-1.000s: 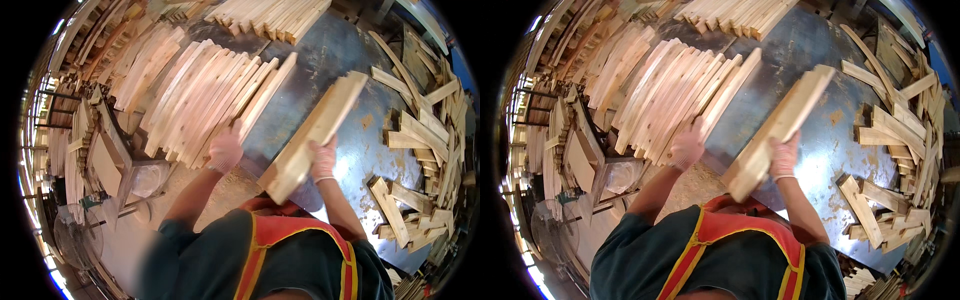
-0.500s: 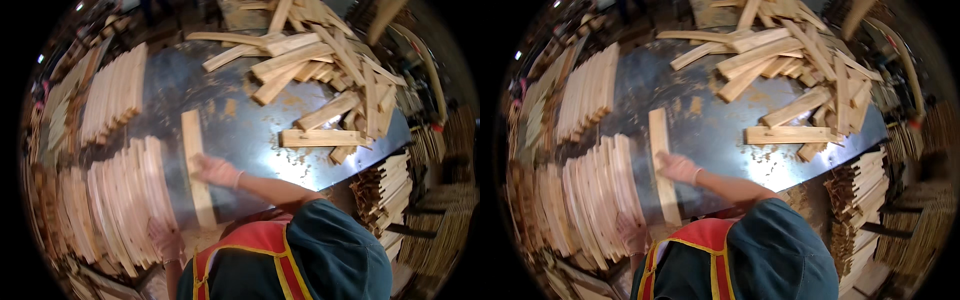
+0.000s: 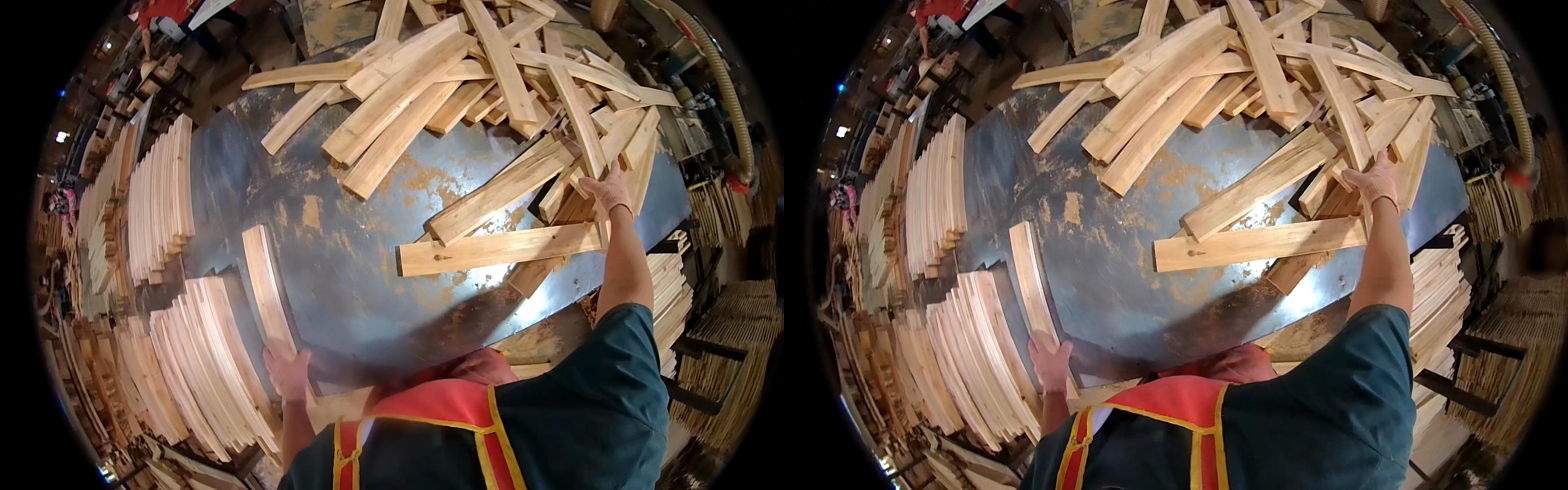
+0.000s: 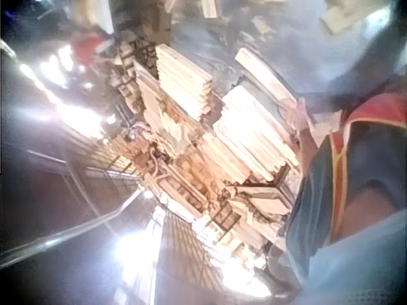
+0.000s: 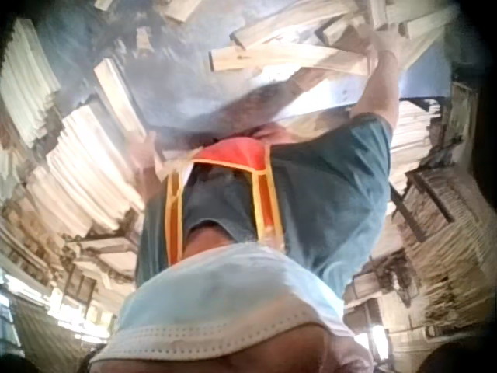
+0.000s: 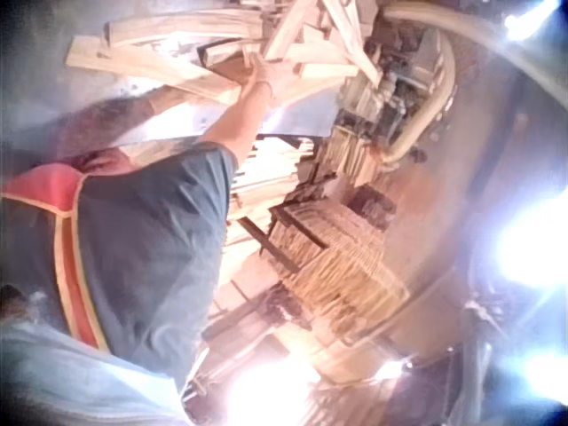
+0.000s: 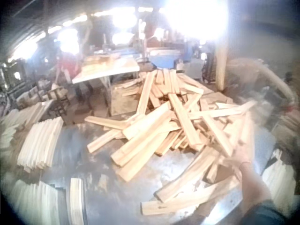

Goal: The person picks up wooden planks from a large pile on a metal table and stacks them neatly. They repeatedly grab handfuls of planks, align them, and place them into a growing stack on the left side of the table.

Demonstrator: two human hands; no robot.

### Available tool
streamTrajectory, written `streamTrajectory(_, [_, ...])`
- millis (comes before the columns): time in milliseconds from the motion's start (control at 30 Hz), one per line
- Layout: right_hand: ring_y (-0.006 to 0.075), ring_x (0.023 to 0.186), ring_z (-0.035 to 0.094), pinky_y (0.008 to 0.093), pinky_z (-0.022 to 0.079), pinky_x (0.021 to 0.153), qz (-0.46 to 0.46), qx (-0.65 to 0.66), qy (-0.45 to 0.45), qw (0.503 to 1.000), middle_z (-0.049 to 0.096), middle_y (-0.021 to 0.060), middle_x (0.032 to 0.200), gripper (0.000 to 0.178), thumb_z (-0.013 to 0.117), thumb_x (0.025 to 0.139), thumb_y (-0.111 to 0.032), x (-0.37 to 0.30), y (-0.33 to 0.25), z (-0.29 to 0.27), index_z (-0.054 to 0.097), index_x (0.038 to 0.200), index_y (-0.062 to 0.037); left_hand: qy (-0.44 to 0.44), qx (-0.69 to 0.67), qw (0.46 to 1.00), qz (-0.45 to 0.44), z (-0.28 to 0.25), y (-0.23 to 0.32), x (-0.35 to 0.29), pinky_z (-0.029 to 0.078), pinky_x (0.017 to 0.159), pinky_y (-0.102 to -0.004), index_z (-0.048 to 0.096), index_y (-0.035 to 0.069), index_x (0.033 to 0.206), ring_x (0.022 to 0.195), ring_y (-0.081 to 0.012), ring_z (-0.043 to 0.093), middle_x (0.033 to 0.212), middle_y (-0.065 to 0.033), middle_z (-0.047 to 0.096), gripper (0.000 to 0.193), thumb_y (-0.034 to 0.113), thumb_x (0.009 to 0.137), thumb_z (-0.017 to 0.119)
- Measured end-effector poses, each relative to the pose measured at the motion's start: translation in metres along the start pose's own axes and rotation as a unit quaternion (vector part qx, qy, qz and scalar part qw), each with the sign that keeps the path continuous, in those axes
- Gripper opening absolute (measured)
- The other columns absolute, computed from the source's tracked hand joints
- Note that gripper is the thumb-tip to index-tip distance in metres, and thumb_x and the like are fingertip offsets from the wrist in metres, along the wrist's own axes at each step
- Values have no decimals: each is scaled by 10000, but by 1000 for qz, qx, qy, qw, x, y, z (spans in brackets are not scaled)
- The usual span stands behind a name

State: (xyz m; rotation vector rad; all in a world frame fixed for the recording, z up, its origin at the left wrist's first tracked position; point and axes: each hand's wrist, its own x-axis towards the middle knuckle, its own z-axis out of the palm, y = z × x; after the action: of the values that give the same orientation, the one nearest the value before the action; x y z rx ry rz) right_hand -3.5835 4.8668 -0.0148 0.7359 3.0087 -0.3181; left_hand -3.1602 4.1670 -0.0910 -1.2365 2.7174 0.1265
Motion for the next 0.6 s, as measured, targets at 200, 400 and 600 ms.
streamTrajectory(200, [273,1010,709,379,591,851,-94,293,-131,942,716,147,1125,754,825,843,-279,-52,-23,17,501,1475,-25,-153,-420,894,-19,-34,35,12,534,1003,-391,373,30,1624,1158,-287,642,1354,-155,620,852,226,877,733])
streamTrajectory(400, [165,1074,639,342,549,930,-86,567,-374,729,672,77,1160,626,768,974,-375,-285,-134,84,534,1423,-6,-341,-738,582,-4,-46,79,-30,537,906,-324,498,29,1533,1061,-150,621,1182,-61,650,597,77,953,632])
streamTrajectory(600, [218,1123,637,382,521,1003,-110,500,-530,675,688,121,1225,674,766,944,-477,-484,-269,137,564,1389,-14,-347,-486,799,63,-40,73,-37,559,886,-342,629,6,1387,997,-172,678,1151,-82,718,506,166,918,735])
